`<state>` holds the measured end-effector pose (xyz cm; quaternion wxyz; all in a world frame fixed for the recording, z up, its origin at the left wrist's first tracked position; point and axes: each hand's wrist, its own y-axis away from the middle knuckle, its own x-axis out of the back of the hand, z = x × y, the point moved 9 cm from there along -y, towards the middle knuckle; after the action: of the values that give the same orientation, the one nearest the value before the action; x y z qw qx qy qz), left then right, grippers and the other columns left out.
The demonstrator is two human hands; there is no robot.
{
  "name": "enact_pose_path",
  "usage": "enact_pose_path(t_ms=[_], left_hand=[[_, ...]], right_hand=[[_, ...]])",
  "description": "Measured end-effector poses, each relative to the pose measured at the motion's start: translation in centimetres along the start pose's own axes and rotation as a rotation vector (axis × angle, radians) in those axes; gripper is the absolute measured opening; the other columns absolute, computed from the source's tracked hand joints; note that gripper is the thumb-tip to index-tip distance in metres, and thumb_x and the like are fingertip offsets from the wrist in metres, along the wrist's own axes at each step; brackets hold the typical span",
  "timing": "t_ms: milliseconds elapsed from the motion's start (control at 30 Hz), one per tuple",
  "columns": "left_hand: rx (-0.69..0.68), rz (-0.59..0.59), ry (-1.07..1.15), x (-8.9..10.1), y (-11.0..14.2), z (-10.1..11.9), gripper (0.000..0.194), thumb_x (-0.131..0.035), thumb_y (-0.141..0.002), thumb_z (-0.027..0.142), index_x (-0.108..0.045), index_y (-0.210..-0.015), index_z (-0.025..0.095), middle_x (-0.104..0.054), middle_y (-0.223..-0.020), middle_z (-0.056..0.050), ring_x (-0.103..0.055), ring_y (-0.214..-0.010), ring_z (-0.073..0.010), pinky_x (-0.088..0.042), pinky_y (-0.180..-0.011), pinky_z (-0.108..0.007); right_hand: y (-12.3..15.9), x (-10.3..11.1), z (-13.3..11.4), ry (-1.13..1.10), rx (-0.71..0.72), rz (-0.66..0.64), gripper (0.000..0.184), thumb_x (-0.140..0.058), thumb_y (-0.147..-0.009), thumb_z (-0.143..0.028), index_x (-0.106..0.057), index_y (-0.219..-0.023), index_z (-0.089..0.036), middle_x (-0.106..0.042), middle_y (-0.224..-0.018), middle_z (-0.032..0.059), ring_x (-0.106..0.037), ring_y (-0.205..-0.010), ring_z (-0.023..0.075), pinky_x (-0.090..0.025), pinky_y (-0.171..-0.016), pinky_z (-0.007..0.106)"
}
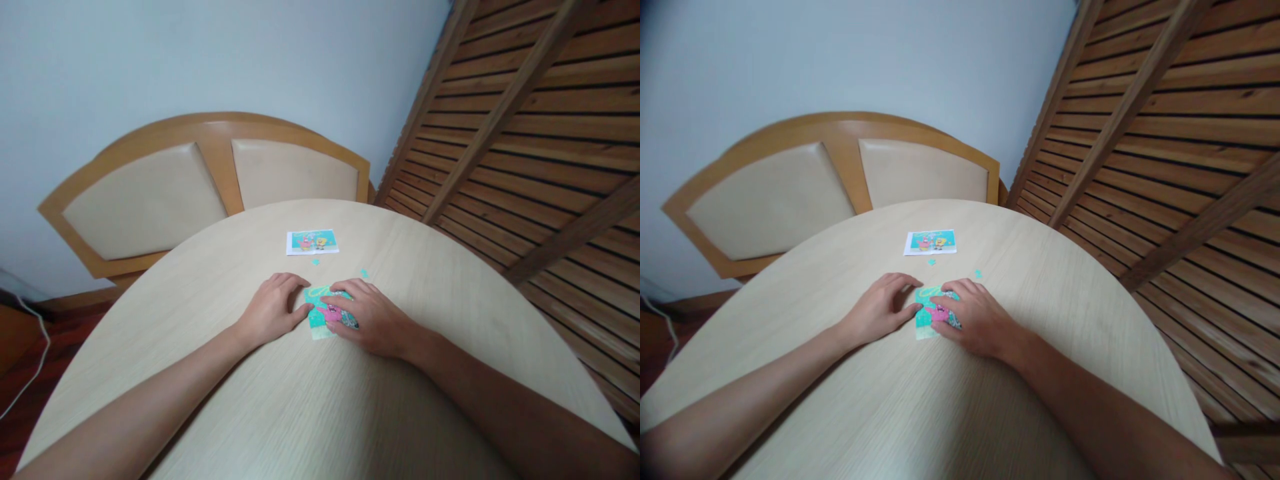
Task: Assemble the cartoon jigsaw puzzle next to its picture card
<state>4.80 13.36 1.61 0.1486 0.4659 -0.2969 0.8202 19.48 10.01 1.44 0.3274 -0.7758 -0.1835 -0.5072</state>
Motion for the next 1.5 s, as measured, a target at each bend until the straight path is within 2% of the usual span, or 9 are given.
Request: enact_pose_path(t_ms=[133,200,367,500,633,800,1033,1133,1500], left_hand=[[-0.033,-0.005,0.02,0.1,0.1,0.5,0.032,-0.07,-0.091,0.038,-0.063,-0.117,0.02,-0.069,-0.114,-0.01,-0.062,-0.109,-0.0292,-0.049,-0.098,-0.049],[-0.051,-0.007,0.033,0.1,0.1,0.6,0.032,-0.071,-0.091,0.038,-0.063,-0.116,0.02,-0.069,-0.114,-0.009,-0.062,-0.109,-0.0287,-0.05,-0.098,-0.048],[-0.079,-0.015,0.078,0.1,0.3,0.3,0.023,-0.068,-0.093,0.035,-0.067,-0.112,0.022,-0.07,-0.113,-0.008,-0.063,-0.108,-0.0258,-0.051,-0.098,-0.046],[-0.122,-0.024,0.097,0.0,0.5,0.6,0.02,-0.064,-0.095,0.03,-0.069,-0.113,0.022,-0.069,-0.117,-0.008,-0.063,-0.11,-0.0251,-0.052,-0.099,-0.046],[-0.154,-0.027,0.088,0.2,0.7,1.3,0.025,-0.061,-0.095,0.03,-0.067,-0.119,0.022,-0.067,-0.125,-0.011,-0.063,-0.115,-0.0266,-0.052,-0.102,-0.048],[-0.275,-0.141,0.06,-0.6,1.1,2.8,0.042,-0.064,-0.095,0.037,-0.061,-0.136,0.027,-0.058,-0.143,-0.012,-0.056,-0.13,-0.0297,-0.047,-0.109,-0.05],[-0.242,-0.098,-0.021,-0.4,1.1,2.3,0.035,-0.06,-0.092,0.028,-0.065,-0.126,0.023,-0.06,-0.139,-0.013,-0.058,-0.127,-0.0306,-0.049,-0.108,-0.051],[-0.236,-0.099,-0.012,-0.3,1.1,2.3,0.031,-0.061,-0.093,0.032,-0.064,-0.122,0.021,-0.06,-0.138,-0.014,-0.059,-0.126,-0.0304,-0.05,-0.107,-0.05],[-0.298,-0.154,0.037,-0.7,1.3,2.7,0.037,-0.063,-0.093,0.028,-0.059,-0.129,0.022,-0.058,-0.141,-0.014,-0.055,-0.131,-0.0293,-0.047,-0.111,-0.049]], right_hand=[[-0.3,0.2,-0.1,-0.044,0.019,0.0,0.037,-0.062,-0.096,-0.044,-0.069,-0.126,-0.023,-0.066,-0.126,0.012,-0.059,-0.115,0.0281,-0.047,-0.1,0.047],[-0.4,0.8,1.0,-0.089,0.0,0.048,0.032,-0.06,-0.097,-0.04,-0.069,-0.122,-0.022,-0.069,-0.12,0.0101,-0.061,-0.112,0.026,-0.048,-0.099,0.044],[0.7,3.2,8.9,-0.032,-0.319,0.29,0.026,-0.056,-0.092,-0.023,-0.073,-0.112,-0.02,-0.072,-0.112,0.01,-0.063,-0.108,0.0281,-0.049,-0.099,0.048],[1.5,3.1,12.2,0.026,-0.435,0.291,0.025,-0.062,-0.092,-0.034,-0.076,-0.108,-0.022,-0.072,-0.111,0.0097,-0.063,-0.105,0.0287,-0.049,-0.097,0.049],[1.3,2.5,12.0,0.035,-0.428,0.257,0.022,-0.066,-0.091,-0.039,-0.078,-0.105,-0.027,-0.07,-0.112,0.0086,-0.062,-0.105,0.0288,-0.048,-0.096,0.05],[0.8,2.0,11.7,-0.059,-0.348,0.239,0.016,-0.063,-0.09,-0.03,-0.075,-0.098,-0.024,-0.07,-0.112,0.0079,-0.062,-0.108,0.0263,-0.046,-0.099,0.048],[1.4,2.3,12.4,-0.065,-0.365,0.243,0.015,-0.067,-0.09,-0.034,-0.075,-0.096,-0.023,-0.07,-0.107,0.0085,-0.062,-0.104,0.0259,-0.045,-0.099,0.047],[1.3,2.1,12.2,-0.104,-0.339,0.218,0.013,-0.064,-0.091,-0.03,-0.074,-0.096,-0.022,-0.07,-0.109,0.0081,-0.062,-0.106,0.0252,-0.044,-0.1,0.046],[0.4,2.1,9.4,-0.327,-0.33,0.201,0.015,-0.058,-0.094,-0.023,-0.073,-0.098,-0.021,-0.077,-0.1,0.0054,-0.07,-0.096,0.022,-0.051,-0.09,0.037]])
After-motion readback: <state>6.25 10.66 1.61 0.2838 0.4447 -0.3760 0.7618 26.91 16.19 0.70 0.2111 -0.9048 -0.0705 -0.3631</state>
